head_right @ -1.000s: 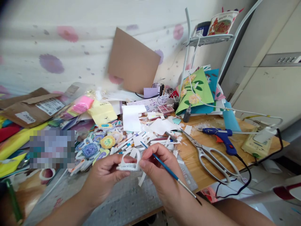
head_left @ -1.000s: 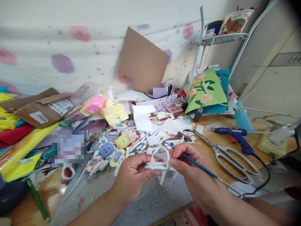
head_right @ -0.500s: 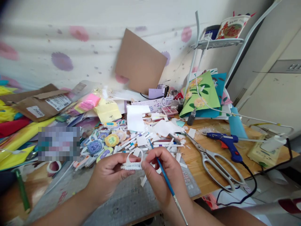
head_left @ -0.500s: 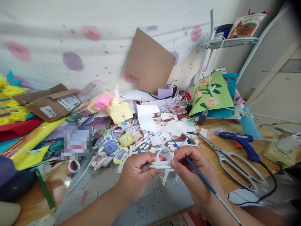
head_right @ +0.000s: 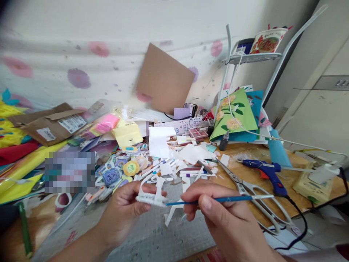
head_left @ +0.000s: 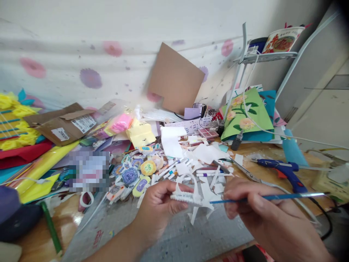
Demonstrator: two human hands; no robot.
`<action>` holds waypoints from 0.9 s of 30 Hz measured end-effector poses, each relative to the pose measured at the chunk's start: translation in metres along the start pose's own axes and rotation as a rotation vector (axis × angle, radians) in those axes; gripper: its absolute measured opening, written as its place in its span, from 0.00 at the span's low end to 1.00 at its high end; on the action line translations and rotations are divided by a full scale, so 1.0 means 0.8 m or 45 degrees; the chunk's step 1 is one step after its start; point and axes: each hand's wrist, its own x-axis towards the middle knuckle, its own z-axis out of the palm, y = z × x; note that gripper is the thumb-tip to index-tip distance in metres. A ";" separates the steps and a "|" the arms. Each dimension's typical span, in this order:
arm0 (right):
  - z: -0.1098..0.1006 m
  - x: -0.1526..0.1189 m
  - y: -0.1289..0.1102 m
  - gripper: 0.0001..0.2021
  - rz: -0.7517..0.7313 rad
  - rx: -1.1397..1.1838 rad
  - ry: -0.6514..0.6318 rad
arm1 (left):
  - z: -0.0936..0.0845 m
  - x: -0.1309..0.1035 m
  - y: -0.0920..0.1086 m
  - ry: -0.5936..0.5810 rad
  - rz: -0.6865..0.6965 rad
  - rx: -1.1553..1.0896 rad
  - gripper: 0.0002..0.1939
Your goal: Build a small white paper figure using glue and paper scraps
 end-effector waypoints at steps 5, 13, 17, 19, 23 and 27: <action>0.011 0.000 0.011 0.04 0.075 0.005 0.026 | 0.000 0.000 -0.001 0.016 0.000 -0.010 0.10; 0.015 -0.001 0.027 0.03 0.099 -0.127 0.072 | 0.001 0.000 -0.001 0.033 -0.027 -0.058 0.11; 0.013 0.001 0.024 0.01 -0.024 -0.337 0.053 | 0.000 -0.002 -0.001 0.031 -0.052 -0.095 0.11; 0.014 0.004 0.017 0.02 -0.125 -0.504 -0.007 | -0.001 -0.002 -0.002 0.032 -0.056 -0.110 0.11; 0.018 0.008 0.005 0.06 -0.270 -0.698 -0.096 | -0.001 -0.001 -0.004 0.009 -0.048 -0.106 0.10; 0.017 0.006 0.008 0.08 -0.282 -0.656 -0.084 | 0.001 0.000 -0.003 0.031 -0.050 -0.167 0.10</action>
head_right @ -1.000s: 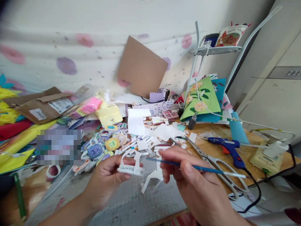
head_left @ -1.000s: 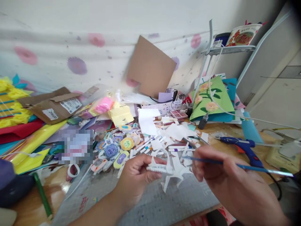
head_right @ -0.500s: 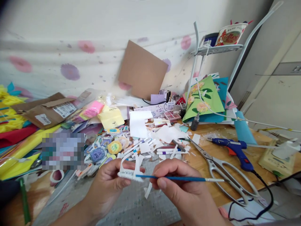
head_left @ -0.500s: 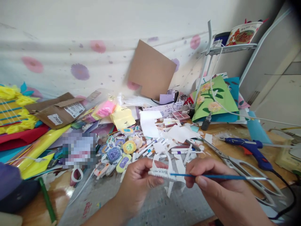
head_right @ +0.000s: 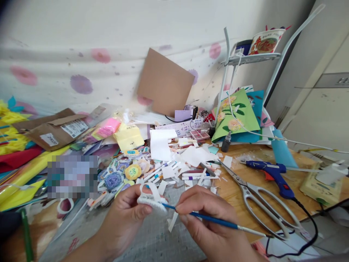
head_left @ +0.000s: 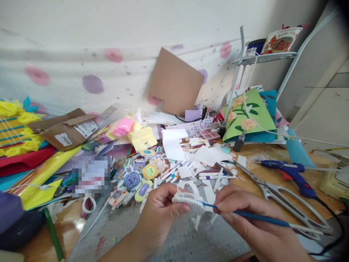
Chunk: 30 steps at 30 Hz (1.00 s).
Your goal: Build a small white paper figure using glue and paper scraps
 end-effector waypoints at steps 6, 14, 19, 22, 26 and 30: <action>-0.011 -0.009 0.010 0.04 0.064 0.156 0.141 | 0.007 0.001 0.008 0.058 0.006 -0.138 0.09; -0.005 0.004 0.021 0.13 0.176 0.016 0.182 | 0.004 0.001 0.006 0.023 0.006 0.002 0.06; 0.029 0.009 0.028 0.16 0.524 0.106 0.021 | 0.002 -0.001 -0.001 0.019 -0.025 0.050 0.08; 0.041 0.015 0.028 0.15 0.592 0.092 0.031 | 0.002 -0.003 -0.006 0.036 -0.030 0.074 0.09; 0.050 0.022 0.026 0.12 0.631 0.117 0.091 | 0.004 -0.005 -0.009 0.035 -0.033 0.066 0.10; 0.055 0.023 0.026 0.13 0.694 0.189 0.125 | 0.007 -0.003 -0.008 -0.010 -0.064 0.093 0.09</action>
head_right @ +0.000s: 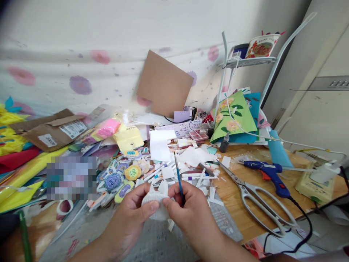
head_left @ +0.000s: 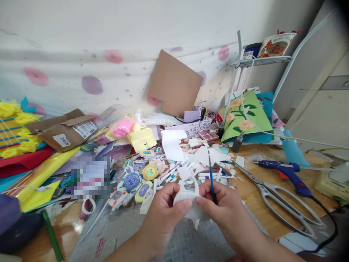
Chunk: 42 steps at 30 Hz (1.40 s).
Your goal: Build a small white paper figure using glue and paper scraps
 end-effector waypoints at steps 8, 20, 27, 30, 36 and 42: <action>-0.020 -0.001 0.002 0.18 0.010 0.472 -0.155 | 0.000 0.003 0.008 -0.027 -0.087 -0.183 0.10; -0.004 -0.007 0.002 0.09 -0.104 -0.118 -0.012 | 0.002 0.004 0.005 0.017 -0.045 -0.215 0.11; -0.010 -0.006 0.007 0.10 -0.070 0.166 -0.078 | 0.001 0.006 0.009 -0.026 -0.028 -0.273 0.09; -0.021 -0.006 0.005 0.09 -0.072 0.332 -0.064 | -0.002 0.007 0.010 -0.050 -0.036 -0.291 0.08; -0.052 0.005 -0.009 0.12 -0.137 0.867 0.027 | -0.008 0.012 0.007 -0.054 -0.025 -0.214 0.10; -0.061 0.009 -0.005 0.19 -0.048 0.897 -0.002 | -0.008 0.015 0.010 -0.072 -0.038 -0.277 0.08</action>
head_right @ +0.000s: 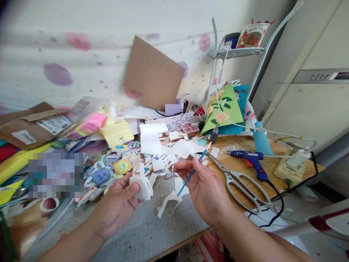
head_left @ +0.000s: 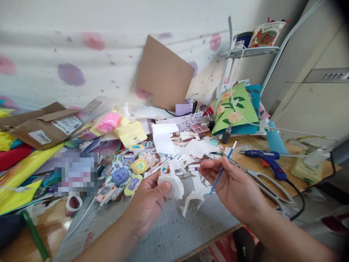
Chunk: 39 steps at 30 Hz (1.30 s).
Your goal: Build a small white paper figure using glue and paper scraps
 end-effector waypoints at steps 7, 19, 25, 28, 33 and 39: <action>0.009 -0.010 -0.003 0.22 0.088 0.162 -0.135 | -0.002 -0.006 0.001 -0.201 -0.168 0.072 0.19; 0.018 -0.021 -0.006 0.23 0.081 0.218 -0.195 | 0.001 -0.015 0.008 -0.700 0.803 1.791 0.14; 0.014 -0.024 -0.023 0.22 0.045 0.132 -0.226 | 0.002 -0.017 0.008 -0.685 0.945 1.984 0.22; 0.009 -0.024 -0.030 0.23 0.005 0.102 -0.216 | 0.000 -0.017 0.010 -0.661 0.990 2.028 0.21; 0.007 -0.027 -0.037 0.24 -0.018 0.091 -0.240 | -0.004 -0.017 0.010 -0.612 1.046 1.919 0.16; 0.011 -0.032 -0.030 0.24 -0.010 0.055 -0.274 | 0.001 -0.022 0.005 -0.651 1.141 1.921 0.17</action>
